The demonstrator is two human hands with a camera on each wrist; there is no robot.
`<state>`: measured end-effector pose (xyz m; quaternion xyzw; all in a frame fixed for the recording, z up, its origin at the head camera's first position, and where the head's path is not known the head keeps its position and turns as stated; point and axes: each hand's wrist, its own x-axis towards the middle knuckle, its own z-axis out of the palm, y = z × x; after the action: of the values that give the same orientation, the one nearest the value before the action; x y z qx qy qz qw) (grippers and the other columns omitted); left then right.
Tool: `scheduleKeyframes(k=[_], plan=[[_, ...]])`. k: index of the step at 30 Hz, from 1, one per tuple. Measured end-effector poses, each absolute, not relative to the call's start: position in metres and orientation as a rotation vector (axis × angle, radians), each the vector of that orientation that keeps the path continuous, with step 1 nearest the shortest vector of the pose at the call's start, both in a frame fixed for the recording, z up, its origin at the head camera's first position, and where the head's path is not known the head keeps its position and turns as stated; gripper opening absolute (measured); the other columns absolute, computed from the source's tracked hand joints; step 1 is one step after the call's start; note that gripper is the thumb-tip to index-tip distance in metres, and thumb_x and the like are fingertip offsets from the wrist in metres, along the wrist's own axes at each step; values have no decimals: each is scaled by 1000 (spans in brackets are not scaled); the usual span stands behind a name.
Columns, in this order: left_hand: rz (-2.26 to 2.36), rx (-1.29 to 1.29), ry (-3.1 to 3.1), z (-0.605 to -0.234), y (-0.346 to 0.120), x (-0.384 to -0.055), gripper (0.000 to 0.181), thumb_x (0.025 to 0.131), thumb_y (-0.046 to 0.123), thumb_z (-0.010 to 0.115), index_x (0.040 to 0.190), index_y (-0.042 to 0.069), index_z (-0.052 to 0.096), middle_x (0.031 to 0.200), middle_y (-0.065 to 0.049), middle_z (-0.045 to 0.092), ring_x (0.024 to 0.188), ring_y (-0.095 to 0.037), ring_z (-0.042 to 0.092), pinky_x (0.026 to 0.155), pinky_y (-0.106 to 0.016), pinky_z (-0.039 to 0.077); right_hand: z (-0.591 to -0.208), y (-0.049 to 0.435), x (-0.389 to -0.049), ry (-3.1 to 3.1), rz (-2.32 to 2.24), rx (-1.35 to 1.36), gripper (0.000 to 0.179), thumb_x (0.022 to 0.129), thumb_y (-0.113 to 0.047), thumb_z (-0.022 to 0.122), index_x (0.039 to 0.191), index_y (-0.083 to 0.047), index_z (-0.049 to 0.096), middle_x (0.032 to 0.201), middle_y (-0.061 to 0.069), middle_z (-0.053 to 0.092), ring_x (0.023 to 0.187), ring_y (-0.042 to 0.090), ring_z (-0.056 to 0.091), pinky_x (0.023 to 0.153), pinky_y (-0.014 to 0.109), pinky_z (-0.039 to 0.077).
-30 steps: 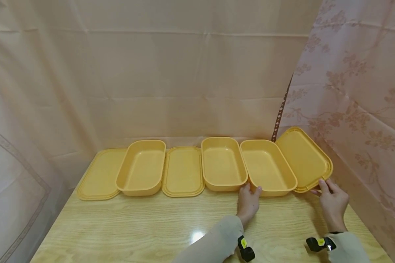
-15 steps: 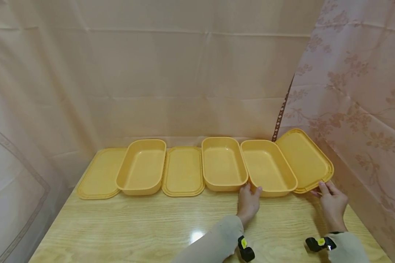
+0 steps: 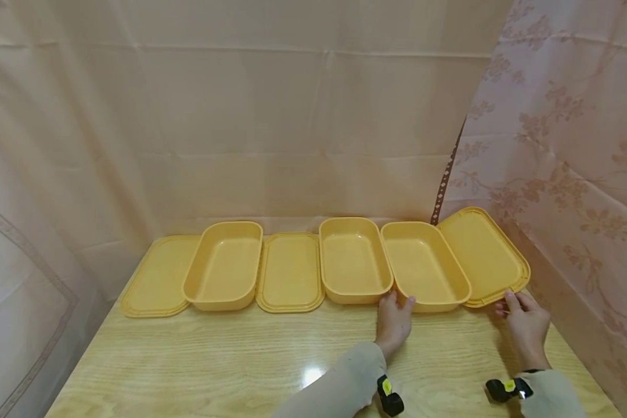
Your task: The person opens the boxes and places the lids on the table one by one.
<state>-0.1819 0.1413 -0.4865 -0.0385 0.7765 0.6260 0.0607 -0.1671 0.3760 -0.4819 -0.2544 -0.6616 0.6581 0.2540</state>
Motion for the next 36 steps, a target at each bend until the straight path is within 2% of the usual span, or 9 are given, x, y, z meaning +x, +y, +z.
scheduleKeyframes(k=[8, 13, 19, 23, 26, 29, 33, 36], plan=[[1885, -129, 2369, -487, 142, -182, 54, 94, 33, 62, 133, -4, 54, 103, -5, 56, 93, -16, 52, 82, -36, 46, -483, 376, -167, -1921, 1660, -729, 28, 99, -15, 54, 74, -20, 65, 56, -15, 59, 50, -2, 57, 48, 12, 47], [1880, -123, 2385, -487, 141, -182, 54, 94, 33, 62, 133, -4, 55, 105, -6, 57, 95, -17, 52, 85, -38, 46, -483, 377, -166, -1992, 1609, -769, 31, 99, -17, 53, 71, -23, 64, 53, -16, 56, 48, -2, 54, 47, 13, 46], [1895, -128, 2363, -488, 142, -182, 53, 94, 33, 63, 132, -2, 56, 107, -7, 58, 98, -19, 55, 87, -40, 48, -484, 382, -163, -2118, 1524, -782, 32, 100, -20, 51, 70, -21, 63, 53, -18, 56, 49, -2, 55, 47, 15, 47], [1894, -147, 2364, -488, 143, -182, 53, 94, 33, 63, 133, -2, 56, 112, -9, 60, 103, -23, 57, 91, -43, 49, -486, 387, -162, -2209, 1467, -815, 31, 101, -23, 49, 82, -4, 65, 53, -18, 56, 49, -1, 56, 47, 17, 49], [1919, -172, 2333, -489, 144, -182, 54, 94, 33, 63, 134, -3, 54, 117, -12, 59, 108, -25, 58, 95, -45, 49, -487, 391, -161, -2292, 1417, -840, 40, 102, -27, 45, 97, 10, 60, 56, -17, 55, 51, 0, 56, 48, 19, 50], [1951, -195, 2292, -489, 144, -182, 56, 94, 32, 63, 136, -4, 52, 121, -14, 58, 111, -28, 58, 97, -47, 48, -487, 395, -160, -2278, 1498, -887, 38, 102, -28, 44, 100, 7, 59, 59, -15, 56, 53, 2, 57, 49, 22, 52], [1952, -201, 2283, -489, 144, -182, 57, 94, 33, 64, 135, -5, 53, 122, -14, 58, 112, -29, 58, 98, -48, 48, -489, 399, -162, -2165, 1663, -922, 29, 101, -24, 47, 85, -5, 61, 58, -15, 59, 52, 2, 59, 48, 22, 52], [1951, -198, 2283, -489, 144, -182, 57, 94, 34, 64, 135, -4, 52, 124, -15, 58, 113, -30, 58, 98, -48, 48, -489, 403, -163, -2141, 1706, -941, 28, 101, -24, 49, 80, -10, 61, 57, -15, 59, 51, 2, 59, 47, 22, 52]])
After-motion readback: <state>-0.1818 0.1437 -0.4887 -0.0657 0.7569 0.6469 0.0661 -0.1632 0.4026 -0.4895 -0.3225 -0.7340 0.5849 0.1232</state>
